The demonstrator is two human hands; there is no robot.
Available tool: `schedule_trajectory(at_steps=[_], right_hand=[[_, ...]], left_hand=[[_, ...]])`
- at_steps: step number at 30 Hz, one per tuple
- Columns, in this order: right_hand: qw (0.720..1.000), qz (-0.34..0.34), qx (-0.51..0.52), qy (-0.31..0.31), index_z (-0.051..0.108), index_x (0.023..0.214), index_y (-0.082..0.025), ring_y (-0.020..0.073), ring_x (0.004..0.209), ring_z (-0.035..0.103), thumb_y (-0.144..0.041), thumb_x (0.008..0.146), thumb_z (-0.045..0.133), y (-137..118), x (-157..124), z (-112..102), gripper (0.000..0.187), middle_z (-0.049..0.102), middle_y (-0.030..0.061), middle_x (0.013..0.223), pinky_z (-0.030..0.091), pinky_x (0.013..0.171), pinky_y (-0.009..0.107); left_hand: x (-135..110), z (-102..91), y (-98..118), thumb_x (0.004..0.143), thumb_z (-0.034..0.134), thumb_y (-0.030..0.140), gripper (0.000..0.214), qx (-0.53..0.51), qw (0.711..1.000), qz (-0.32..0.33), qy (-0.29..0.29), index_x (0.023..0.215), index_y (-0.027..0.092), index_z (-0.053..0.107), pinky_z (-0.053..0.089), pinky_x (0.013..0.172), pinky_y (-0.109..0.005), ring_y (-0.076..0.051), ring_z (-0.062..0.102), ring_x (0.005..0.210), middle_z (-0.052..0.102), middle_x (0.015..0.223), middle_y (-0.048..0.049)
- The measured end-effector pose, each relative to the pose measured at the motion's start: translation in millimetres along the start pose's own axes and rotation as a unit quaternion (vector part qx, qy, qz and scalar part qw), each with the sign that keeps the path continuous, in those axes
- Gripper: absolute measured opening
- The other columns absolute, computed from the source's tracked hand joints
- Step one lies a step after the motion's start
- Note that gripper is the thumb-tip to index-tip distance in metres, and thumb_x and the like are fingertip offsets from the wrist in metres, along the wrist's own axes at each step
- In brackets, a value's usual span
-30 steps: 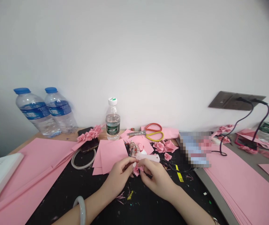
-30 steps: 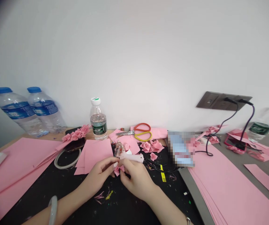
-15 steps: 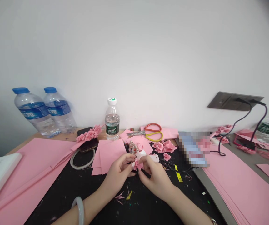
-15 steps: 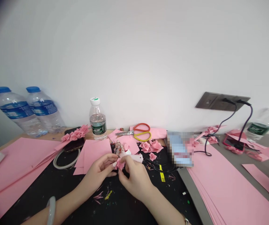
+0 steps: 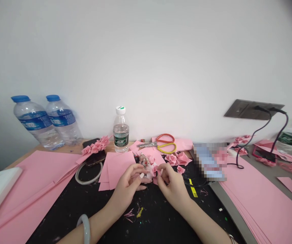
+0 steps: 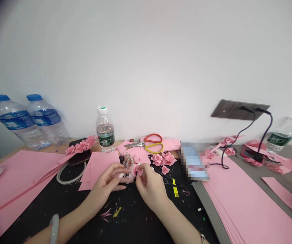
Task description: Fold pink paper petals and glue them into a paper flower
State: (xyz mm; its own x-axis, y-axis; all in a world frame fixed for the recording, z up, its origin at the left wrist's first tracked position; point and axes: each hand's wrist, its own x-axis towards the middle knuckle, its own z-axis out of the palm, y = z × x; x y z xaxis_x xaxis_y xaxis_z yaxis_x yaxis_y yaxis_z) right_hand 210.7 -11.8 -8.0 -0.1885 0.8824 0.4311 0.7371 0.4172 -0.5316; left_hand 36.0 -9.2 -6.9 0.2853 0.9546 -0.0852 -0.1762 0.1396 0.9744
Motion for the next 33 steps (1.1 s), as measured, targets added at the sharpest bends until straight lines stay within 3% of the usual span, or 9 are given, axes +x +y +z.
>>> schedule_trajectory(at_steps=[6,10,12,18,28,31,33], right_hand=[[0.985,0.054,-0.127,0.105,0.055,0.095,-0.019,0.0126,0.046,0.048,-0.021,0.084,0.046,18.9,14.2,-18.0,0.015,0.045,-0.0059,0.052,0.033,0.049,0.021],[0.959,0.071,-0.198,0.188,0.059,0.093,-0.019,0.0158,0.064,0.057,-0.02,0.083,0.049,33.2,23.4,-33.5,0.014,0.062,0.0026,0.076,0.034,0.054,0.023],[0.952,0.085,-0.221,0.194,0.059,0.093,-0.019,0.0168,0.07,0.058,-0.02,0.083,0.049,40.3,25.3,-37.4,0.014,0.064,0.0044,0.087,0.032,0.053,0.023],[0.938,0.104,-0.271,0.19,0.062,0.093,-0.018,0.0165,0.07,0.057,-0.018,0.084,0.049,56.8,24.6,-37.6,0.016,0.064,0.0053,0.088,0.027,0.051,0.024],[0.951,0.065,-0.245,0.175,0.064,0.1,-0.018,0.018,0.074,0.06,-0.018,0.087,0.044,55.8,24.5,-35.1,0.023,0.065,0.0051,0.086,0.036,0.058,0.025],[0.954,0.059,-0.231,0.182,0.063,0.1,-0.017,0.0186,0.076,0.06,-0.017,0.087,0.042,55.6,24.1,-34.4,0.024,0.065,0.0059,0.087,0.038,0.062,0.025],[0.955,0.055,-0.222,0.187,0.062,0.099,-0.017,0.0191,0.076,0.06,-0.018,0.087,0.042,57.1,23.8,-33.8,0.024,0.065,0.0063,0.087,0.039,0.062,0.026]], left_hand=[[1.9,-2.4,-2.3,0.083,0.048,0.031,0.021,0.018,0.999,0.034,0.026,0.101,0.02,0.047,0.051,0.067,-0.03,-0.017,0.064,0.077,0.059,0.101,-0.0066],[2.0,-5.0,-3.8,0.084,0.045,0.029,0.019,0.08,0.992,0.083,0.052,0.099,0.019,0.05,0.042,0.05,-0.022,-0.011,0.057,0.062,0.06,0.1,-0.0063],[1.6,-6.0,-3.7,0.084,0.045,0.028,0.018,0.112,0.987,0.098,0.065,0.098,0.019,0.052,0.041,0.052,-0.022,-0.01,0.053,0.058,0.061,0.099,-0.0058],[1.3,-7.1,-3.5,0.084,0.045,0.026,0.017,0.141,0.98,0.119,0.076,0.097,0.02,0.053,0.042,0.063,-0.026,-0.012,0.052,0.06,0.062,0.093,-0.0038],[2.0,-8.5,-3.6,0.083,0.043,0.024,0.018,0.203,0.968,0.125,0.082,0.097,0.021,0.055,0.041,0.061,-0.025,-0.014,0.053,0.066,0.062,0.096,-0.0038],[4.5,-12.4,-4.9,0.083,0.043,0.022,0.019,0.261,0.949,0.143,0.103,0.098,0.022,0.055,0.043,0.066,-0.027,-0.017,0.056,0.076,0.061,0.096,-0.004],[8.2,-18.4,-2.2,0.081,0.044,0.019,0.022,0.331,0.915,0.184,0.137,0.1,0.022,0.055,0.043,0.075,-0.031,-0.021,0.056,0.087,0.06,0.099,-0.0051]])
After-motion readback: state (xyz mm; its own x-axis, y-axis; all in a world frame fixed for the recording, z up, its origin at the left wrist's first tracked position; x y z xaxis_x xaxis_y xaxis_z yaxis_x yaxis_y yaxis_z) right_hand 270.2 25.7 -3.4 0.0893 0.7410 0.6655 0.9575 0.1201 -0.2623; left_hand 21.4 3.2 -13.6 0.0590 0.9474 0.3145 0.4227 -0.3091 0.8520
